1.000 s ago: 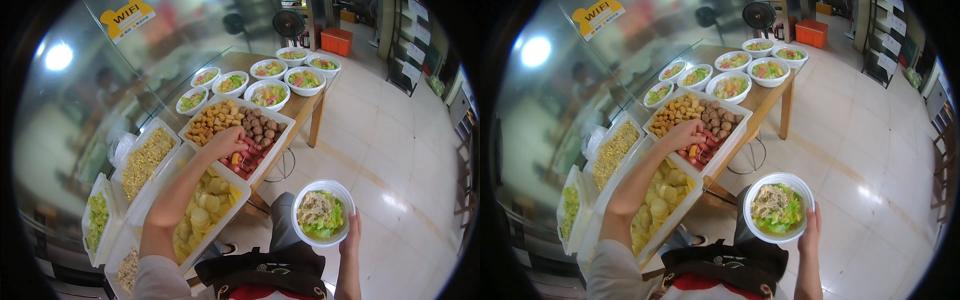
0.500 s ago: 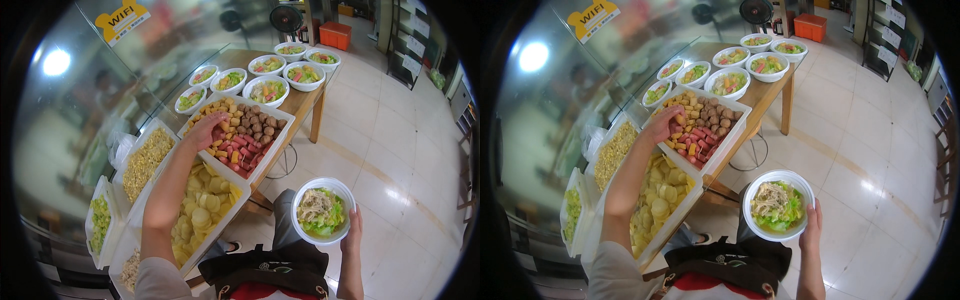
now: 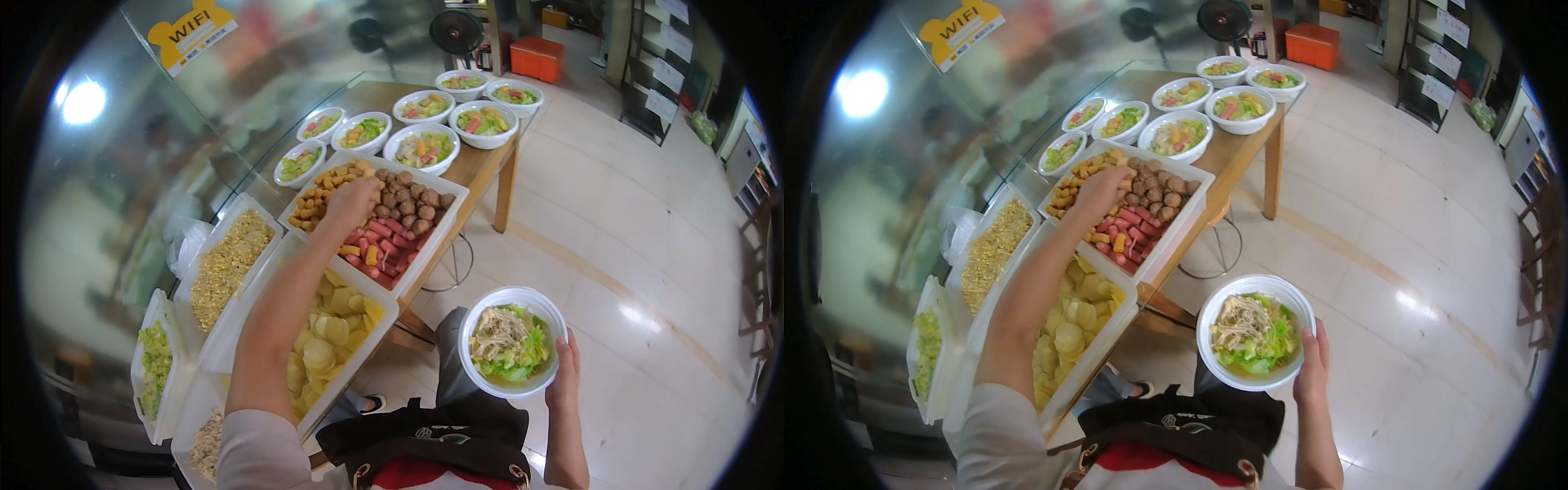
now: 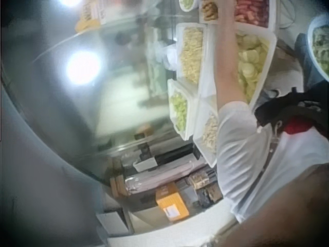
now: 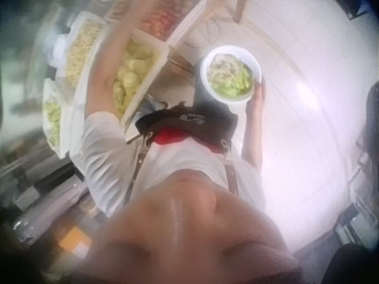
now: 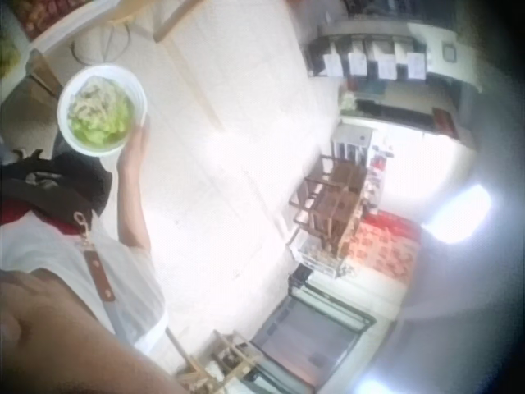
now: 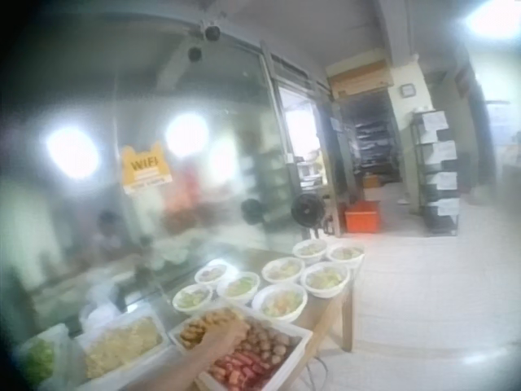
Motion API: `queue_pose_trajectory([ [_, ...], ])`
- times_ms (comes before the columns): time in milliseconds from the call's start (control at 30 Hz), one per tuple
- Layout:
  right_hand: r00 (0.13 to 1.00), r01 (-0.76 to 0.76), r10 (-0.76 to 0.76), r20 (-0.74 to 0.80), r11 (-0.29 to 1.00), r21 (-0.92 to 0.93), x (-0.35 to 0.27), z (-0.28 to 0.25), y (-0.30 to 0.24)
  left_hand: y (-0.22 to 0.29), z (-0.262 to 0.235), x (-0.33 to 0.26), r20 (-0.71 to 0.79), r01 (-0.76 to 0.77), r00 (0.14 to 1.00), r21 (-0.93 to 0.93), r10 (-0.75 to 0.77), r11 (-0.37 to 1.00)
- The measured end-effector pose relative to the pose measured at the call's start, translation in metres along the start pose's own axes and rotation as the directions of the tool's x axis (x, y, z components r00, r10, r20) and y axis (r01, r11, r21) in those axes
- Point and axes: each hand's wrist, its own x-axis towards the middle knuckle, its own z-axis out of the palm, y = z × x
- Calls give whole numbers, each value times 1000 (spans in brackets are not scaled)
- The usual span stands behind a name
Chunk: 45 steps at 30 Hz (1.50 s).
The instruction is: The person assembles multiple bowls of food by hand, adding sliced potatoes, shredded vegetables, and meatballs from large containers into small white bowls. The person places each completed bowl on a table.
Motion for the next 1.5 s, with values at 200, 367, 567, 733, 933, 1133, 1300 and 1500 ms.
queue_pose_trajectory([
  [200,996,35,-31,79,998,-61,-6,20,-11,24,-43,-9,235,146,971,-450,-41,881],
  [367,937,184,-121,328,968,-170,-15,50,-32,167,-107,-44,660,486,699,-721,275,494],
  [567,901,74,-34,433,994,-77,-44,78,-32,203,-100,-98,332,-211,808,-608,487,765],
  [733,921,46,1,389,993,-111,-44,84,-49,140,-161,-130,231,-51,945,-599,234,799],
  [933,821,51,15,571,994,-100,13,183,-99,46,-215,-261,287,384,919,-482,-272,788],
  [1133,622,53,100,777,984,-169,85,410,-83,5,-220,-409,1,607,786,-189,-618,772],
  [1300,711,-17,196,675,965,-263,131,606,6,8,-213,-396,-43,605,789,-118,-612,788],
  [1500,797,71,113,593,958,-277,165,759,107,-6,-209,-406,-41,618,782,-86,-622,782],
])
